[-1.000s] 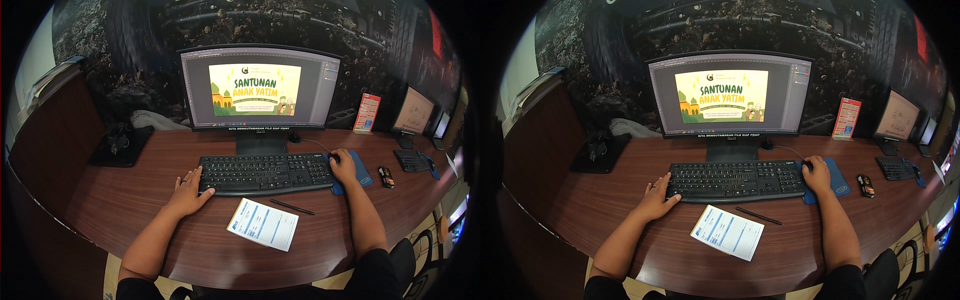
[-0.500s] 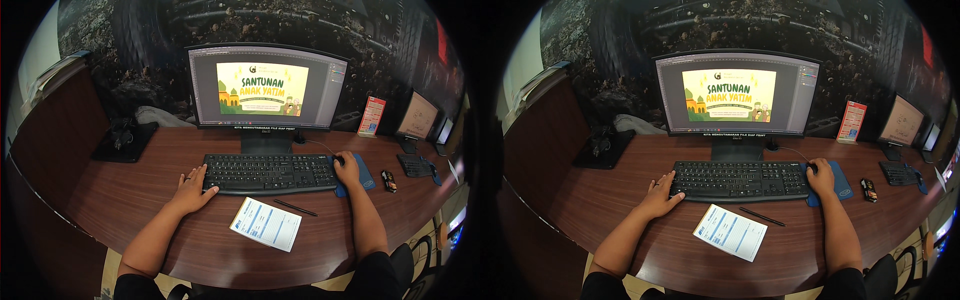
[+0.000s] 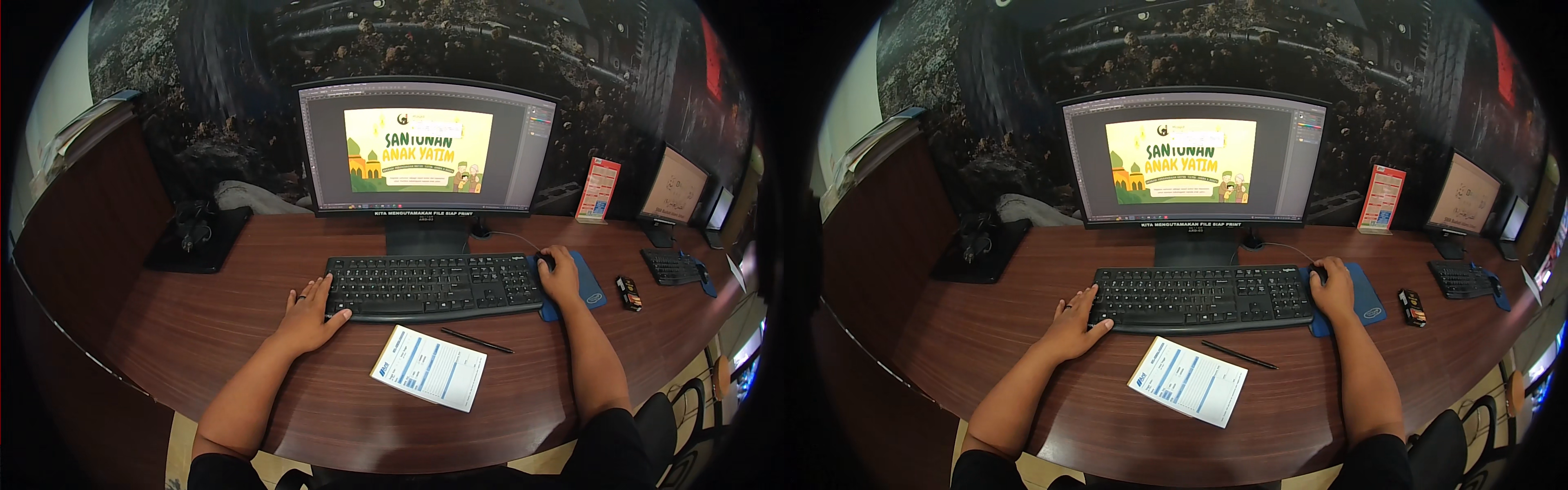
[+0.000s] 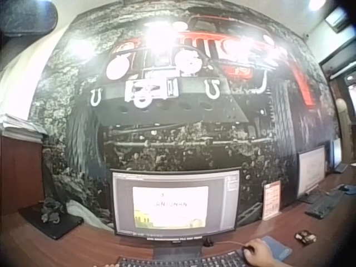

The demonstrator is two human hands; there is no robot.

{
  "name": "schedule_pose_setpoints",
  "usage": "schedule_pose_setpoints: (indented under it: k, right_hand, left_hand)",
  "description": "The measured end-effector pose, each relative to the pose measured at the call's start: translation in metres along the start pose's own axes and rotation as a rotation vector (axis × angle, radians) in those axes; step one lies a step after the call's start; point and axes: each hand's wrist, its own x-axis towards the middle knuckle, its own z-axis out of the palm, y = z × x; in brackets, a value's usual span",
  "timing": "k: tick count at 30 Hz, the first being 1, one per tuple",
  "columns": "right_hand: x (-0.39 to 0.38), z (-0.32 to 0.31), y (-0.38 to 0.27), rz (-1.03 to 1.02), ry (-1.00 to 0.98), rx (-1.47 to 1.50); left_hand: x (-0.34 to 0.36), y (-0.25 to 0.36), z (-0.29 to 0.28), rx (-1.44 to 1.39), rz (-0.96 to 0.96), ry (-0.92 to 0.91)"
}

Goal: The person is working on a graphic design project on a computer and writing on a notepad.

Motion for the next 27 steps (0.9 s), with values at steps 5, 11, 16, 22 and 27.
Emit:
schedule_pose_setpoints:
  k: [5,11,16,22,27]
  right_hand:
    - [-0.0007,0.0009,-0.0012,-0.023,0.042,0.009]
    - [0.0002,0.0007,0.0011,-0.042,0.025,0.026]
    - [0.0007,-0.0005,-0.0011,-0.049,0.011,0.041]
    - [0.0001,0.0008,-0.0034,-0.022,0.004,0.044]
    - [0.0013,-0.0017,-0.0028,-0.030,-0.001,0.049]
  left_hand:
    - [-0.0013,0.0035,-0.0025,-0.013,-0.017,0.002]
    - [-0.0003,0.0037,-0.0025,-0.011,-0.020,-0.010]
    - [-0.0007,0.0002,-0.0008,0.020,-0.012,-0.012]
    - [-0.0009,0.0015,-0.0008,-0.014,-0.010,-0.002]
    - [-0.0008,0.0019,-0.0021,-0.010,-0.002,0.005]
